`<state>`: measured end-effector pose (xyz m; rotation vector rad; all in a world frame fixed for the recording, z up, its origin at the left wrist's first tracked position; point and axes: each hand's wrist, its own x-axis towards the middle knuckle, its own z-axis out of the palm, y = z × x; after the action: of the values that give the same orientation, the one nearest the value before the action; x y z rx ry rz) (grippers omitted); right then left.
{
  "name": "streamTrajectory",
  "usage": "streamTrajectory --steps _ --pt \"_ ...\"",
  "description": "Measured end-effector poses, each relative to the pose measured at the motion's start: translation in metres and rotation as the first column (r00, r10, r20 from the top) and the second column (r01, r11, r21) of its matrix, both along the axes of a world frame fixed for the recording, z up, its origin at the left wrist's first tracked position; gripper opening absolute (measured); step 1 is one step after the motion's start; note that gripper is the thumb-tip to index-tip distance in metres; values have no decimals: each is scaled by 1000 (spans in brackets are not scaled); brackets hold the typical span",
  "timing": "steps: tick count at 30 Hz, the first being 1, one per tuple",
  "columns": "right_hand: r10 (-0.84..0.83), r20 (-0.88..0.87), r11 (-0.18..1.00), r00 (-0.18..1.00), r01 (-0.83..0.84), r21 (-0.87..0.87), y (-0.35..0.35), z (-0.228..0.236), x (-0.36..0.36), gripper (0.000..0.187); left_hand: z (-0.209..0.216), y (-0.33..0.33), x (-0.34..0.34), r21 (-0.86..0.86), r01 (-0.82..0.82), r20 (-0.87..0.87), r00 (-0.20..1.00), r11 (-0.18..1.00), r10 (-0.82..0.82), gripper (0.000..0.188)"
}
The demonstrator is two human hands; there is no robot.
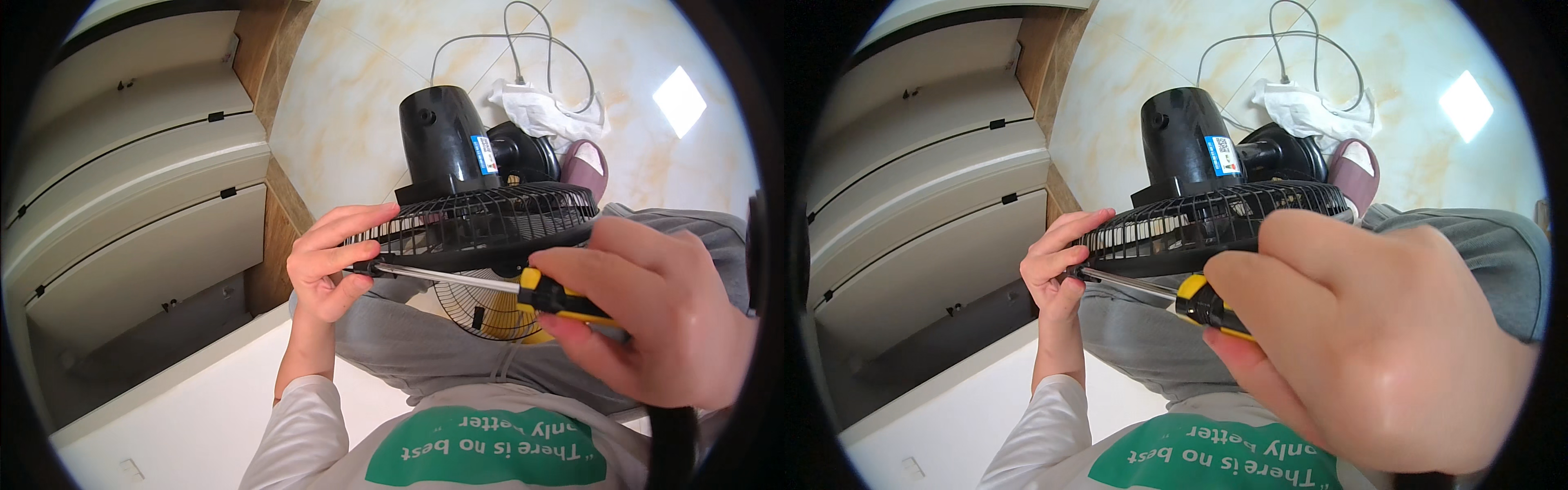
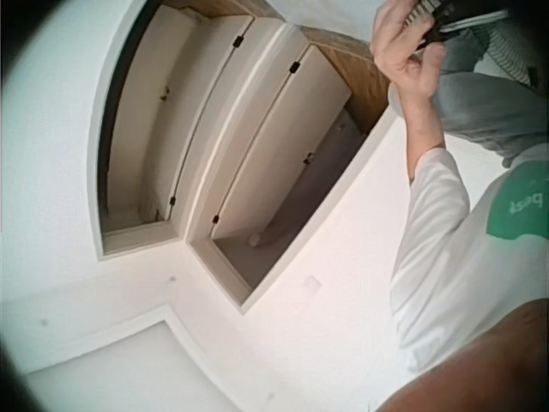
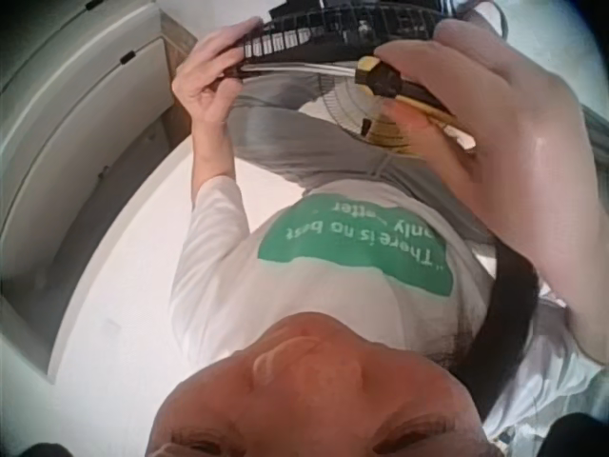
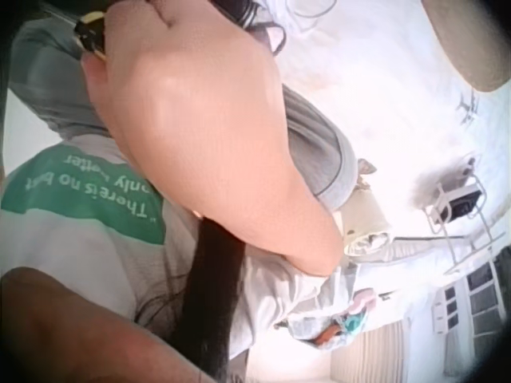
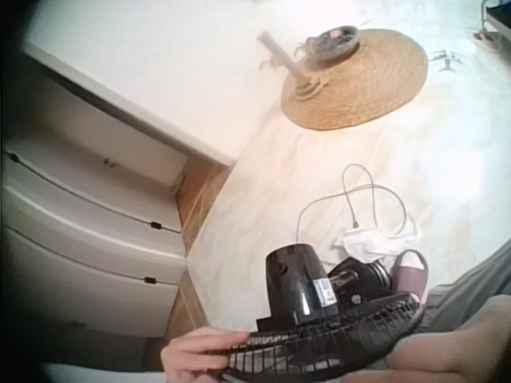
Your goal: The person assembles a small black desk fan by attaching the front and rear wire cages to the motor housing. They use a screwdriver to tighten screws on the cages, then align and secure the cages around the fan blades.
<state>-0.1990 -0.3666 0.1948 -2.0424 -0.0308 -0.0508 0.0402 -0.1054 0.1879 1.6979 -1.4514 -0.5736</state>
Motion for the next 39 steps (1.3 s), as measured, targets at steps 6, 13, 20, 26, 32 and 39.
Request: streamTrajectory --steps 6,13,20,26,32,39 --pt "-91 -34 996 995 91 -9 1 13 -3 46 4 -1 0 8 -8 1 1000 1000 8 36" --pt "-139 -18 988 990 140 71 5 14 4 47 5 -4 1 13 -1 -10 1000 1000 1 34" --pt "12 -133 999 991 -4 55 -10 9 2 43 6 -6 -3 12 -3 -27 1000 1000 4 31" --pt "-37 -193 957 980 91 276 -2 4 6 35 8 -11 -5 24 14 22 1000 1000 -14 31" --pt "-149 -105 989 983 150 7 17 19 5 38 10 -11 -6 43 -8 23 1000 999 7 33" --pt "-20 408 806 913 256 -533 18 13 7 51 11 -10 -7 59 -12 10 1000 998 11 31"
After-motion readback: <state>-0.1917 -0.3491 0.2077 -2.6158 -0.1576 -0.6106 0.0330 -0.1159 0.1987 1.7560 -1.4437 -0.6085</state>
